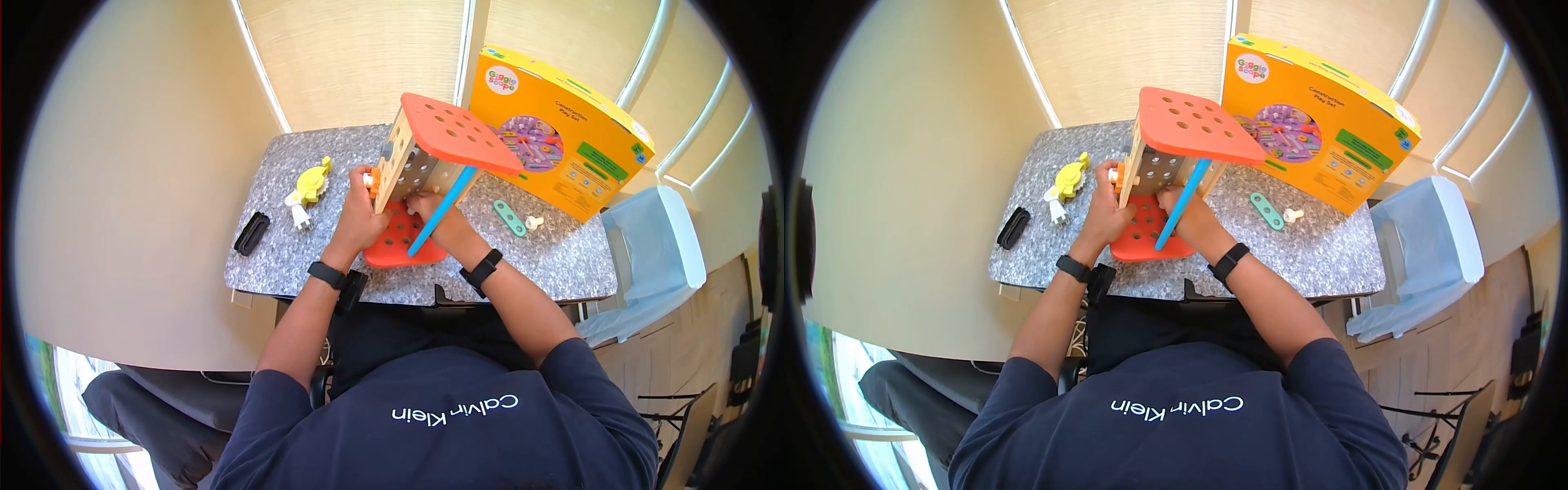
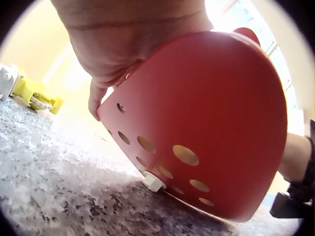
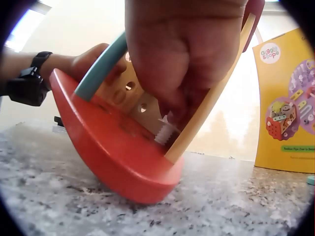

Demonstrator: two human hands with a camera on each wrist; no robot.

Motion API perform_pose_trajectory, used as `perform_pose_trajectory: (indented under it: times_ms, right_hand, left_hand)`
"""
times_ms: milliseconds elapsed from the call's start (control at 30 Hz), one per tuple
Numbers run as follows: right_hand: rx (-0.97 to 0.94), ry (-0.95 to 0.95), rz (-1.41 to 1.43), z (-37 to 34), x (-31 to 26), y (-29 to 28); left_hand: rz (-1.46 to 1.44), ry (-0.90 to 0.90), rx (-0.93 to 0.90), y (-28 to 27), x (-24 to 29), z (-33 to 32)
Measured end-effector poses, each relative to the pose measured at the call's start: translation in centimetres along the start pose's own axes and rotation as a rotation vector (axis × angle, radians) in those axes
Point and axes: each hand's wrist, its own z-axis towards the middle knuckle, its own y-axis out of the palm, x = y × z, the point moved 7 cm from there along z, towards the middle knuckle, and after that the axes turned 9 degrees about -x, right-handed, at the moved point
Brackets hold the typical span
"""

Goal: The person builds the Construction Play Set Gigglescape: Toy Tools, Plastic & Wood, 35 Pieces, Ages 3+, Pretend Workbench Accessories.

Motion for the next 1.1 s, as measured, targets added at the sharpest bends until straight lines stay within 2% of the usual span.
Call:
perform_pose_trajectory:
  times_ms: [133, 200, 333, 400, 433, 500, 533, 600, 633, 700, 733, 800, 933, 1033, 1100]
  right_hand:
    - [0.089, -0.078, -0.081, 0.2, 0.0, -0.3]
    - [0.031, 0.126, 0.162, 0.4, -0.4, -1.3]
    - [0.073, 0.142, 0.056, 0.7, 0.4, -0.6]
    - [-0.014, 0.305, 0.098, 1.1, 1.5, 0.2]
    - [-0.014, 0.303, 0.098, 1.2, 1.1, -0.2]
    - [-0.088, 0.296, -0.208, 1.3, -0.1, -0.9]
    - [-0.086, 0.296, -0.209, 1.3, -0.4, -1.1]
    - [0.082, 0.344, 0.14, 1.0, -0.3, -2.1]
    - [0.081, 0.342, 0.139, 1.0, 0.2, -1.9]
    - [0.121, 0.11, -0.007, 1.3, 0.0, -2.2]
    - [0.12, 0.11, -0.007, 1.2, -0.1, -2.6]
    - [-0.051, 0.11, 0.114, 1.3, -0.1, -2.1]
    - [-0.079, 0.147, 0.075, 1.3, 0.4, -1.5]
    - [-0.069, 0.099, -0.039, 1.4, 0.4, -1.1]
    - [-0.09, 0.184, -0.185, 1.4, 0.5, -0.6]
  left_hand:
    - [0.098, 0.06, 0.026, 0.2, -0.2, 0.2]
    - [0.069, -0.001, 0.001, 0.2, 0.2, 0.1]
    - [0.131, 0.065, 0.025, 0.3, 0.3, -0.1]
    - [0.118, 0.074, 0.036, 0.3, 0.3, -0.1]
    - [0.119, 0.075, 0.037, 0.3, 0.4, -0.1]
    - [0.008, -0.01, 0.002, 0.4, -0.2, -0.1]
    - [0.009, -0.009, 0.001, 0.4, 0.0, -0.1]
    - [-0.007, -0.025, -0.007, 0.4, 0.1, -0.2]
    - [-0.006, -0.025, -0.004, 0.3, 0.1, -0.2]
    - [-0.003, -0.022, 0.006, 0.3, 0.1, -0.2]
    - [-0.004, -0.023, 0.006, 0.3, 0.2, -0.2]
    - [-0.01, -0.032, 0.002, 0.4, 0.2, -0.2]
    - [0.023, 0.011, 0.01, 0.4, 0.4, -0.2]
    - [0.02, -0.031, 0.002, 0.4, 0.3, -0.2]
    - [0.018, 0.007, 0.006, 0.5, 0.5, -0.2]
